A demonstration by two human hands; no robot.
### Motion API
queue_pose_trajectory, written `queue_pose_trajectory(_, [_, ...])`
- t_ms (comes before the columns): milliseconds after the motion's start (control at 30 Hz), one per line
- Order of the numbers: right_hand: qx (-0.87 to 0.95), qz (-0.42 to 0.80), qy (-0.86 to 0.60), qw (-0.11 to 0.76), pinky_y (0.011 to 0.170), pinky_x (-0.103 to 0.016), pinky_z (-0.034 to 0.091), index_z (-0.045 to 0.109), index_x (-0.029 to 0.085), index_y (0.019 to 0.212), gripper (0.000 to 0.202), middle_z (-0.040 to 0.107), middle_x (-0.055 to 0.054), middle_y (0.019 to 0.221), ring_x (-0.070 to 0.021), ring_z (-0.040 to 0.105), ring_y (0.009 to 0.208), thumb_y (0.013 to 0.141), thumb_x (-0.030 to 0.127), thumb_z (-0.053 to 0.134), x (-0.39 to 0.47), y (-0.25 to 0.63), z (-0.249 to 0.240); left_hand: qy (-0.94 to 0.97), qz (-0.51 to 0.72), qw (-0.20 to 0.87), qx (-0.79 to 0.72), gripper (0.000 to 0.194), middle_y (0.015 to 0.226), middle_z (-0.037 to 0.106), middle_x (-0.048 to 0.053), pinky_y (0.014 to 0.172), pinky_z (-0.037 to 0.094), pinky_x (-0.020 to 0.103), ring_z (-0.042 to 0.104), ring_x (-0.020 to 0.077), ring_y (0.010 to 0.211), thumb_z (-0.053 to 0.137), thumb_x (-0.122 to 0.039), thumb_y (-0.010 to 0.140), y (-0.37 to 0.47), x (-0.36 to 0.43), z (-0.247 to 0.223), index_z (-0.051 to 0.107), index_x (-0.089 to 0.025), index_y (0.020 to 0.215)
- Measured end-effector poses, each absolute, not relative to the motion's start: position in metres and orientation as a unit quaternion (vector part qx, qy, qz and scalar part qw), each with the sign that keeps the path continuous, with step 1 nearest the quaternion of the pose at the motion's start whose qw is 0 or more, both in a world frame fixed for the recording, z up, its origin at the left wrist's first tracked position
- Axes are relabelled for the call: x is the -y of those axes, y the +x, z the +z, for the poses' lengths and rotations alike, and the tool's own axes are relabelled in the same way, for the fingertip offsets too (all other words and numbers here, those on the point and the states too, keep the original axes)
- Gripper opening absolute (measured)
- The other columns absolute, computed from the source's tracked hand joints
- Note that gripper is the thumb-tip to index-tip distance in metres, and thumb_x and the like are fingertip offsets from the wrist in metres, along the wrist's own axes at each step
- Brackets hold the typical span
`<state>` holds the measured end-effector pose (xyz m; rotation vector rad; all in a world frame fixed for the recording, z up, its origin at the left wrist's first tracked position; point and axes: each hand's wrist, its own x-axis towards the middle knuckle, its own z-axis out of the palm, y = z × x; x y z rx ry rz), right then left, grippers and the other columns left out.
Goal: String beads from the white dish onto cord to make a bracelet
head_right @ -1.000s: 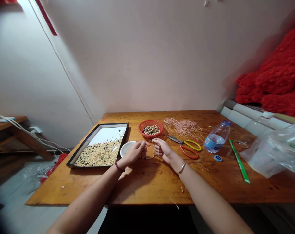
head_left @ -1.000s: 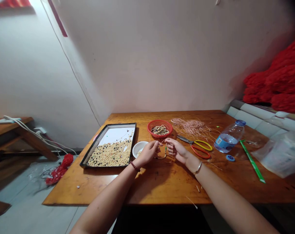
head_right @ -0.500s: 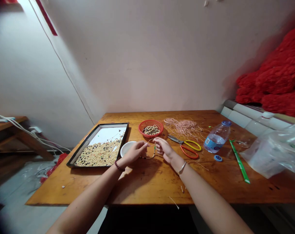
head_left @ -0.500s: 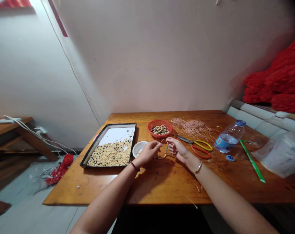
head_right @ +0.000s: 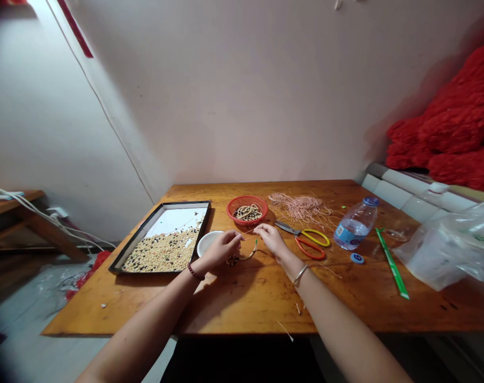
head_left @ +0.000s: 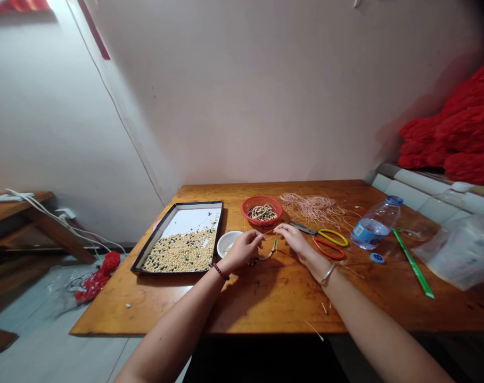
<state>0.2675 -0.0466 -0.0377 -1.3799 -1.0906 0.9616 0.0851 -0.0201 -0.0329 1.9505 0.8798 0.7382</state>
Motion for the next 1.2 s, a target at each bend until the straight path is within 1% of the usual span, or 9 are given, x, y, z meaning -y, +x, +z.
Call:
queue_pose_trajectory(200, [0.403, 0.428, -0.559, 0.584, 0.06, -0.025, 0.035, 0.063, 0.019, 0.065, 0.014, 0.063, -0.001, 0.071, -0.0145, 0.051, 0.067, 0.063, 0.033, 0.062, 0.048, 0.27, -0.039, 0.789, 0.295, 0.411, -0.348, 0.042, 0.075, 0.063, 0.003, 0.057, 0.042, 0.021, 0.056, 0.0115, 0.062, 0.042, -0.053, 0.088, 0.086, 0.021, -0.031, 0.058, -0.015, 0.084])
queue_pose_trajectory(367, [0.302, 0.518, -0.436, 0.671, 0.065, -0.025, 0.044, 0.062, 0.019, 0.065, 0.01, 0.066, -0.001, 0.071, -0.0141, 0.059, 0.069, 0.064, 0.028, 0.066, 0.045, 0.272, -0.04, 0.771, 0.303, 0.435, -0.354, 0.04, 0.078, 0.065, 0.003, 0.056, 0.044, 0.021, 0.059, 0.012, 0.063, 0.046, -0.053, 0.086, 0.086, 0.021, -0.032, 0.058, -0.016, 0.093])
queue_pose_trajectory(467, [0.193, 0.548, -0.388, 0.715, 0.064, -0.024, 0.048, 0.06, 0.018, 0.066, 0.005, 0.065, 0.0, 0.067, -0.0124, 0.06, 0.065, 0.069, 0.021, 0.062, 0.041, 0.276, -0.04, 0.763, 0.309, 0.446, -0.351, 0.035, 0.078, 0.066, 0.003, 0.055, 0.044, 0.021, 0.06, 0.0118, 0.063, 0.049, -0.049, 0.086, 0.086, 0.021, -0.033, 0.057, -0.016, 0.096])
queue_pose_trajectory(567, [0.108, 0.558, -0.364, 0.738, 0.058, -0.021, 0.049, 0.057, 0.018, 0.068, 0.008, 0.06, 0.002, 0.061, -0.0083, 0.056, 0.055, 0.075, 0.016, 0.057, 0.038, 0.283, -0.041, 0.754, 0.325, 0.451, -0.351, 0.031, 0.08, 0.068, 0.004, 0.057, 0.045, 0.021, 0.061, 0.0122, 0.064, 0.052, -0.044, 0.086, 0.086, 0.021, -0.033, 0.056, -0.016, 0.099])
queue_pose_trajectory(667, [0.087, 0.569, -0.337, 0.745, 0.047, -0.018, 0.045, 0.053, 0.018, 0.068, 0.011, 0.052, 0.006, 0.054, -0.0045, 0.043, 0.041, 0.078, 0.014, 0.054, 0.036, 0.291, -0.041, 0.745, 0.348, 0.449, -0.349, 0.028, 0.084, 0.07, 0.005, 0.062, 0.048, 0.023, 0.063, 0.0134, 0.071, 0.054, -0.039, 0.085, 0.085, 0.019, -0.032, 0.056, -0.016, 0.101])
queue_pose_trajectory(767, [0.09, 0.567, -0.334, 0.748, 0.04, -0.017, 0.04, 0.051, 0.019, 0.069, 0.01, 0.048, 0.007, 0.053, -0.0032, 0.035, 0.037, 0.078, 0.015, 0.054, 0.035, 0.298, -0.041, 0.742, 0.366, 0.439, -0.351, 0.027, 0.088, 0.07, 0.005, 0.069, 0.05, 0.025, 0.065, 0.015, 0.079, 0.056, -0.037, 0.085, 0.084, 0.015, -0.033, 0.056, -0.017, 0.102])
queue_pose_trajectory(933, [0.139, 0.537, -0.396, 0.732, 0.04, -0.017, 0.038, 0.049, 0.02, 0.069, 0.007, 0.045, 0.008, 0.052, -0.0037, 0.034, 0.038, 0.075, 0.019, 0.054, 0.035, 0.301, -0.041, 0.748, 0.368, 0.428, -0.35, 0.025, 0.088, 0.071, 0.005, 0.072, 0.05, 0.026, 0.066, 0.0157, 0.082, 0.056, -0.037, 0.085, 0.084, 0.013, -0.034, 0.057, -0.017, 0.101])
queue_pose_trajectory(1033, [0.192, 0.525, -0.436, 0.706, 0.041, -0.018, 0.037, 0.051, 0.02, 0.069, 0.009, 0.048, 0.007, 0.055, -0.0043, 0.036, 0.04, 0.07, 0.022, 0.06, 0.036, 0.298, -0.042, 0.752, 0.357, 0.428, -0.352, 0.026, 0.088, 0.071, 0.005, 0.071, 0.051, 0.026, 0.066, 0.0156, 0.08, 0.054, -0.038, 0.086, 0.085, 0.017, -0.031, 0.056, -0.017, 0.1])
queue_pose_trajectory(1200, [0.263, 0.532, -0.47, 0.654, 0.042, -0.021, 0.034, 0.056, 0.019, 0.066, 0.013, 0.054, 0.003, 0.059, -0.006, 0.041, 0.044, 0.063, 0.026, 0.067, 0.039, 0.288, -0.044, 0.799, 0.307, 0.416, -0.308, 0.028, 0.095, 0.071, 0.008, 0.074, 0.051, 0.027, 0.066, 0.0168, 0.086, 0.051, -0.038, 0.088, 0.085, 0.025, -0.028, 0.058, -0.016, 0.103])
